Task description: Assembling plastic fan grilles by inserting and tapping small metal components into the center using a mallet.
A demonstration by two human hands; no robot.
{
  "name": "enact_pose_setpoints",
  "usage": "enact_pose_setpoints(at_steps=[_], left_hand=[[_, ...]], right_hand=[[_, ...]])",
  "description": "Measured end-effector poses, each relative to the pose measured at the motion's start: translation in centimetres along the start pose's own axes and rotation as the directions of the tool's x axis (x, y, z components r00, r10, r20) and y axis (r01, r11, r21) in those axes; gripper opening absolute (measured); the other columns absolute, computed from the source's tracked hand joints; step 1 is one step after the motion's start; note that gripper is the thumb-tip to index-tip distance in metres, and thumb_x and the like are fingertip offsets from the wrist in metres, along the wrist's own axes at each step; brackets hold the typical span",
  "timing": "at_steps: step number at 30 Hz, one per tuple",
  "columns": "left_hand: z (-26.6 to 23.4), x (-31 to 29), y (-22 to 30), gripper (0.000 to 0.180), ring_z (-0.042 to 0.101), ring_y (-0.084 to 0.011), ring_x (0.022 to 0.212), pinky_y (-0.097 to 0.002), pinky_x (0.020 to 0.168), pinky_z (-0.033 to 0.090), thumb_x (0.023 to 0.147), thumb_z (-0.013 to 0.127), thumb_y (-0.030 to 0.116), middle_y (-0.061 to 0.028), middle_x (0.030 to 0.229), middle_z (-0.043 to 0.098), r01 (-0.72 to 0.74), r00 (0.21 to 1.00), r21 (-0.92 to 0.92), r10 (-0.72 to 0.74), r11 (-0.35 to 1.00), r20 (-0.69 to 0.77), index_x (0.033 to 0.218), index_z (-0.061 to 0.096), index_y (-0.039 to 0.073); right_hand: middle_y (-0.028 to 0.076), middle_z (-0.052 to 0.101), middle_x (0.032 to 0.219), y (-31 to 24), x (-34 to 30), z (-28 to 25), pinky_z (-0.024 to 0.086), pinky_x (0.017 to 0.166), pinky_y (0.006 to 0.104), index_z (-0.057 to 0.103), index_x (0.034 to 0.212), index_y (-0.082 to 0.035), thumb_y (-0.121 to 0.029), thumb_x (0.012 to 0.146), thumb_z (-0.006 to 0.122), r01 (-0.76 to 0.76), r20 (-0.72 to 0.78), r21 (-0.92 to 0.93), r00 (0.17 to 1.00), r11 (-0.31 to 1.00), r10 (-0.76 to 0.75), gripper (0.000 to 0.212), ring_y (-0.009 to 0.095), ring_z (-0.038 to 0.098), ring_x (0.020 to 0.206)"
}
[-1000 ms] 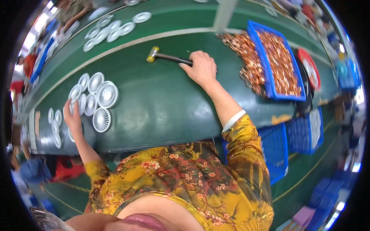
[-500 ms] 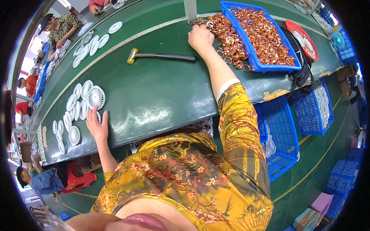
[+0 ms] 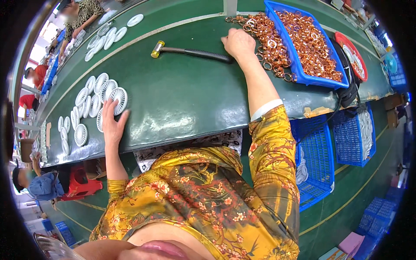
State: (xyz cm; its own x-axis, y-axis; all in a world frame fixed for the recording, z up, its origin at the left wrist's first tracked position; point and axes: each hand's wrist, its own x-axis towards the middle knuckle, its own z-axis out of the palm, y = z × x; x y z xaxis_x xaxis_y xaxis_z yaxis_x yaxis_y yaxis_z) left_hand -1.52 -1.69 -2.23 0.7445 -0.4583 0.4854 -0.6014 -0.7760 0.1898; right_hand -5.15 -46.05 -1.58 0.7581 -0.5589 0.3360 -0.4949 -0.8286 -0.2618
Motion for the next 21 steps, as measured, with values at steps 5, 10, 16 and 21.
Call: enact_pose_setpoints(at_steps=[5,10,16,21], left_hand=[[-1.0,1.6,-0.2,0.026,0.061,-0.0304,0.085,-0.0361,0.076,0.048,0.091,0.06,0.024,-0.0181,0.095,0.064,0.291,0.955,-0.1,-0.294,0.951,-0.021,0.104,0.061,0.001],[-0.4,0.8,2.7,0.021,0.054,-0.0102,0.083,-0.026,0.075,0.045,0.097,0.054,0.019,-0.0023,0.091,0.061,0.168,0.92,-0.777,-0.379,0.606,-0.096,0.105,0.058,0.0],[-0.8,0.1,9.9,0.029,0.051,-0.0063,0.089,-0.0223,0.08,0.042,0.101,0.046,0.024,-0.0012,0.096,0.06,0.229,0.948,-0.969,-0.246,0.093,0.2,0.109,0.057,-0.002],[-0.5,-0.5,11.7,0.032,0.052,-0.0067,0.092,-0.0222,0.085,0.043,0.102,0.044,0.026,-0.0019,0.1,0.059,0.284,0.948,-0.959,-0.146,-0.012,0.283,0.114,0.054,-0.002]], right_hand=[[0.014,0.067,0.092,-1.0,-1.3,-1.1,0.051,0.075,0.0431,0.067,0.093,-0.006,-0.028,0.086,0.06,0.155,0.052,0.164,0.985,0.974,-0.166,0.024,0.033,0.065,0.087],[0.008,0.065,0.08,-5.5,-8.0,-5.7,0.048,0.062,0.0286,0.067,0.087,-0.003,-0.009,0.083,0.068,0.442,-0.365,0.658,0.895,0.61,-0.256,0.008,0.02,0.061,0.07],[0.009,0.064,0.079,-10.2,-15.8,-6.4,0.05,0.059,0.03,0.066,0.084,-0.006,-0.004,0.07,0.078,0.699,-0.574,0.519,0.712,0.493,-0.405,0.018,0.022,0.062,0.07],[0.006,0.063,0.073,-11.9,-17.6,-5.9,0.048,0.053,0.0295,0.065,0.081,-0.008,-0.008,0.066,0.081,0.723,-0.583,0.538,0.69,0.433,-0.429,0.022,0.021,0.06,0.063]])
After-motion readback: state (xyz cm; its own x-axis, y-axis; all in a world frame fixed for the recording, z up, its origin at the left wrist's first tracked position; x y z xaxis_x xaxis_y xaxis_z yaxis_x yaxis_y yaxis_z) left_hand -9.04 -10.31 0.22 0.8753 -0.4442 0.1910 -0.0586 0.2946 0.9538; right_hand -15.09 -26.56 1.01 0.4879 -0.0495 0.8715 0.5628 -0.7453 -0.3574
